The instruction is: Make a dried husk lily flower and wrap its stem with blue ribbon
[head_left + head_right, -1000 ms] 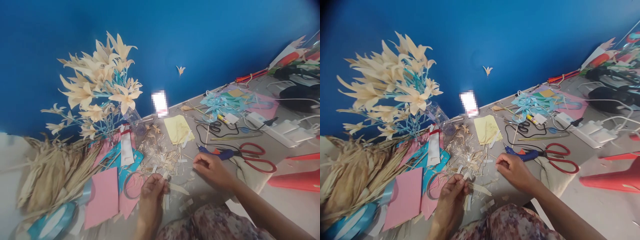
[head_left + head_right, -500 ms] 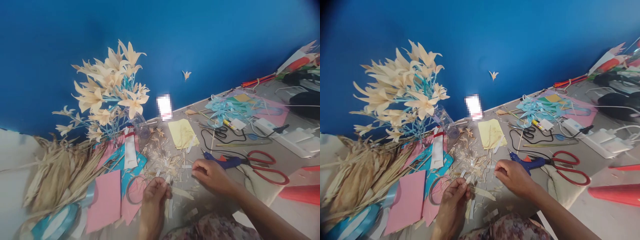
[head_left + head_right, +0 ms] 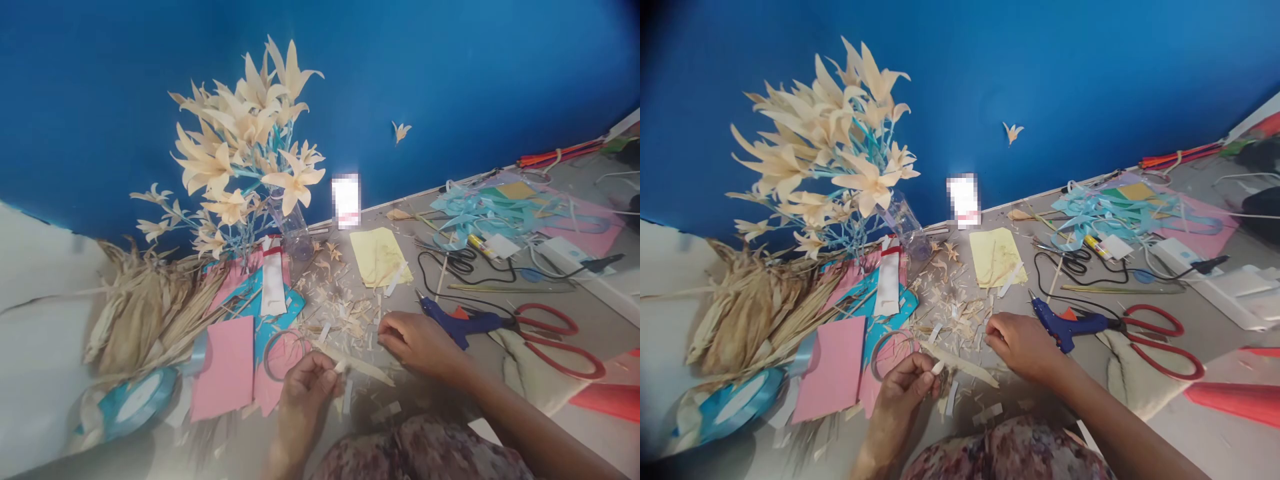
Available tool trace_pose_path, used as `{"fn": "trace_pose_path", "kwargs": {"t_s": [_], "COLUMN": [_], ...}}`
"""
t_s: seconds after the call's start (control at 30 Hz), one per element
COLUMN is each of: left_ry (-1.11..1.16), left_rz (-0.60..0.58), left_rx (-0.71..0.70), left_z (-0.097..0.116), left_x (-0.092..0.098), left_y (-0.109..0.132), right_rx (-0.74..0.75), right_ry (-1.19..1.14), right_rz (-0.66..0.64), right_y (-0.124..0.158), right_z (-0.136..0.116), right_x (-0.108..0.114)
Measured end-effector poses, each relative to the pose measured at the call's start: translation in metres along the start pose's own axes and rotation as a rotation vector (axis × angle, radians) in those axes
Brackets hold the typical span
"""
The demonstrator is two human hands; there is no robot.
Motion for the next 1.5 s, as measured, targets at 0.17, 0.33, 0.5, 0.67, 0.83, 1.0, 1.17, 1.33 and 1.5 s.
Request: {"fn": "trace_pose_path", "kwargs": {"t_s": [0.17, 0.33, 0.5, 0.67, 0.83, 1.0, 1.17, 1.33, 1.5], "left_ry": [-0.186, -0.425, -0.535, -0.628, -0.679, -0.675, -0.676, -0.670, -0.685], "left_rz": [-0.062, -0.115, -0.141, -0.206, -0.215, -0.226, -0.228, -0.237, -0.251], "left_rx": [0.048, 0.018, 0.049, 0.022, 0.018, 0.027, 0.014, 0.019, 0.002], "left_z": [0.003, 0.004, 0.003, 0.004, 0.002, 0.002, 0.008, 0.009, 0.008], "left_x": [0.000, -0.006, -0.013, -0.015, -0.013, -0.014, -0.019, -0.023, -0.026], "left_y": [0.009, 0.010, 0.010, 0.013, 0.016, 0.016, 0.014, 0.011, 0.005], "right_rx": [0.018, -0.019, -0.060, -0.026, 0.051, 0.107, 0.108, 0.067, 0.087], "right_ry": [0.058, 0.148, 0.335, 0.361, 0.363, 0.333, 0.268, -0.028, -0.318], "right_rz": [0.014, 0.038, 0.071, -0.009, -0.046, -0.051, -0.038, 0.023, -0.080], "right_y": [-0.003, -0.005, -0.010, -0.016, -0.019, -0.028, -0.035, -0.033, -0.028], "right_z": [-0.003, 0.005, 0.007, -0.004, -0.021, -0.036, -0.034, -0.024, -0.018], "right_x": [0.003, 0.004, 0.010, 0.009, 0.001, -0.017, -0.032, -0.020, -0.012]}}
Point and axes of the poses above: each hand's wrist, its own y-axis away from the middle knuckle, its own x-axis out of the back of the hand, z = x × y, the point moved 4 cm from there along -y, towards the middle knuckle, and after that the axes turned 2 degrees about y, right-handed, at the moved point
